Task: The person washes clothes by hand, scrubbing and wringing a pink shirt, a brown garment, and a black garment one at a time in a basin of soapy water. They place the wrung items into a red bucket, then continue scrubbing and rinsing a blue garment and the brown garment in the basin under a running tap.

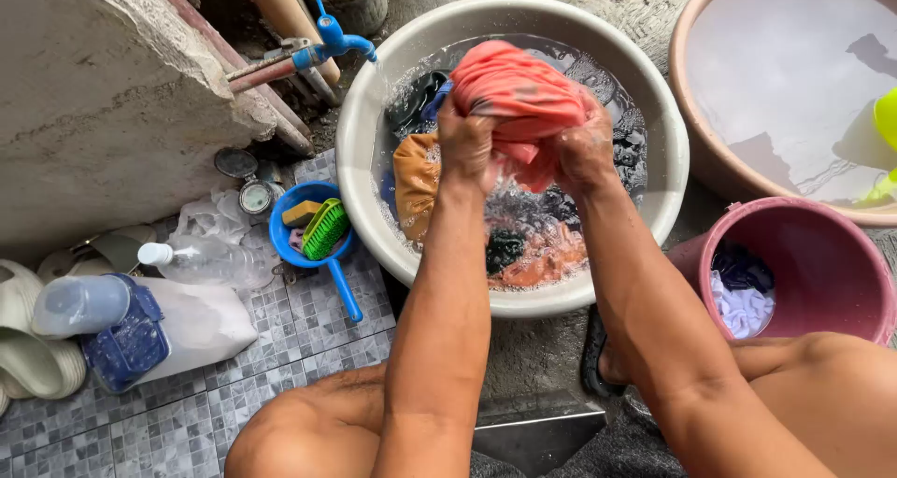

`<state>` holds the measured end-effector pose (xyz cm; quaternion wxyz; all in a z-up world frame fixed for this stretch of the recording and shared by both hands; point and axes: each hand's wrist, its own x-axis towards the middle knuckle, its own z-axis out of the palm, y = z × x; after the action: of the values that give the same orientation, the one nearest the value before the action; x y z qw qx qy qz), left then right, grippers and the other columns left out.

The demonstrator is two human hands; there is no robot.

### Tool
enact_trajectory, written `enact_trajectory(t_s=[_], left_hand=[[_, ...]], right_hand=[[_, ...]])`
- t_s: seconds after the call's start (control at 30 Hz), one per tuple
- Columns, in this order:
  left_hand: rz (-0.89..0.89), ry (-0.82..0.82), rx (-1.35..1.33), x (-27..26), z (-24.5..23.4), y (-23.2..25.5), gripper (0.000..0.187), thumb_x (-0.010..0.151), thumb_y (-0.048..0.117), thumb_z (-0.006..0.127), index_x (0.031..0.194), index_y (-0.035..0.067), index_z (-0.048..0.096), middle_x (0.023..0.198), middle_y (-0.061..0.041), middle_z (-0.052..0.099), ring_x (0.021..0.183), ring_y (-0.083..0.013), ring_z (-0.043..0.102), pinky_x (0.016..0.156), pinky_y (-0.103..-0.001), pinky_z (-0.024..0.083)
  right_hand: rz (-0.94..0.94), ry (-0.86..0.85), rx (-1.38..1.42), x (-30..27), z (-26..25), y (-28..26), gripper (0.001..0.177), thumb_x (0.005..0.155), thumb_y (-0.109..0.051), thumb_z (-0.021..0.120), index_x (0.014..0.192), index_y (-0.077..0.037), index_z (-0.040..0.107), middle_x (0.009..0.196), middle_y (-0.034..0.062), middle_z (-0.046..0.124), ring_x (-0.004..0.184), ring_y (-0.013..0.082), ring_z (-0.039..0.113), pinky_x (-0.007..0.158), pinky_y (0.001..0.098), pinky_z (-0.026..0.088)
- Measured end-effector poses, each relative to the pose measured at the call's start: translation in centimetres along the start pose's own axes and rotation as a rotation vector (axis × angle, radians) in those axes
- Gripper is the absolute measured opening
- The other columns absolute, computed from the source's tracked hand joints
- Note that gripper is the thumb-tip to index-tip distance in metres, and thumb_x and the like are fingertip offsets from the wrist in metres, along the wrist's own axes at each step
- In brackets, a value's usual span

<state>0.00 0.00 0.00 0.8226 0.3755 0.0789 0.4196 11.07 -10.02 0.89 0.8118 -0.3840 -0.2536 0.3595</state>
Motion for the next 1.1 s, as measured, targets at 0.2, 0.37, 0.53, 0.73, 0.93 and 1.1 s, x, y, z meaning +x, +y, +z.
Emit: enact_trajectory(t_s=[0.2,0.37,0.53,0.73,0.93,1.1], left_hand=[[-0.161,-0.122,-0.495,-5.9,3.0,2.0,0.069,0.072,0.042,0.089,0.126,0.003,0.069,0.115,-0.011,0.077,0.115,-0.0277,0.067,0.094,-0.048,0.058],[-0.085,0.443,-0.104,-4.4,0.3,-3.7,0.050,0.081,0.040,0.082,0.115,0.006,0.066,0.095,-0.011,0.074,0.087,-0.0292,0.069,0.073,-0.047,0.060],[0.244,0.069,0.562,-6.4,1.5,-4.0,0.033,0.086,0.026,0.080,0.111,0.008,0.067,0.095,-0.002,0.075,0.080,-0.0133,0.074,0.075,-0.029,0.065],[0.055,0.170,0.393,-8.9,0.1,-9.2,0.038,0.094,0.027,0.087,0.095,-0.003,0.064,0.087,-0.013,0.070,0.076,-0.0214,0.064,0.073,-0.037,0.055],[-0.452,0.394,-0.139,-7.0,0.8,-5.9,0.041,0.086,0.044,0.069,0.109,0.011,0.064,0.103,-0.012,0.070,0.098,-0.0293,0.071,0.084,-0.050,0.062],[-0.616,0.008,-0.427,-4.4,-6.7,-12.4,0.014,0.098,0.020,0.061,0.107,0.009,0.063,0.102,-0.013,0.066,0.096,-0.0283,0.068,0.085,-0.048,0.062]], right_hand=[[-0.124,0.015,0.212,-1.6,-0.1,2.5,0.045,0.087,0.014,0.063,0.131,0.004,0.054,0.123,0.0182,0.065,0.109,0.0284,0.069,0.098,0.0426,0.060],[0.088,-0.124,-0.160,-7.5,-2.2,2.0,0.064,0.085,0.003,0.066,0.145,-0.004,0.047,0.140,0.0120,0.060,0.131,0.0237,0.059,0.115,0.0410,0.047],[0.637,-0.161,0.548,-8.5,0.7,-2.9,0.068,0.081,-0.031,0.067,0.140,-0.001,0.050,0.132,0.0213,0.065,0.119,0.0360,0.065,0.104,0.0537,0.048],[0.478,0.190,0.570,-6.6,-6.1,4.5,0.038,0.101,-0.036,0.069,0.115,0.000,0.066,0.109,0.0173,0.068,0.096,0.0292,0.068,0.083,0.0404,0.063],[-0.104,0.279,-0.168,-7.2,-4.2,3.9,0.015,0.088,-0.005,0.074,0.095,-0.007,0.061,0.090,0.0039,0.063,0.078,0.0190,0.065,0.073,0.0370,0.063],[-0.432,0.026,-1.112,-7.2,-3.0,2.0,0.023,0.090,-0.019,0.077,0.081,-0.007,0.060,0.080,0.0047,0.060,0.067,0.0167,0.060,0.061,0.0342,0.053]])
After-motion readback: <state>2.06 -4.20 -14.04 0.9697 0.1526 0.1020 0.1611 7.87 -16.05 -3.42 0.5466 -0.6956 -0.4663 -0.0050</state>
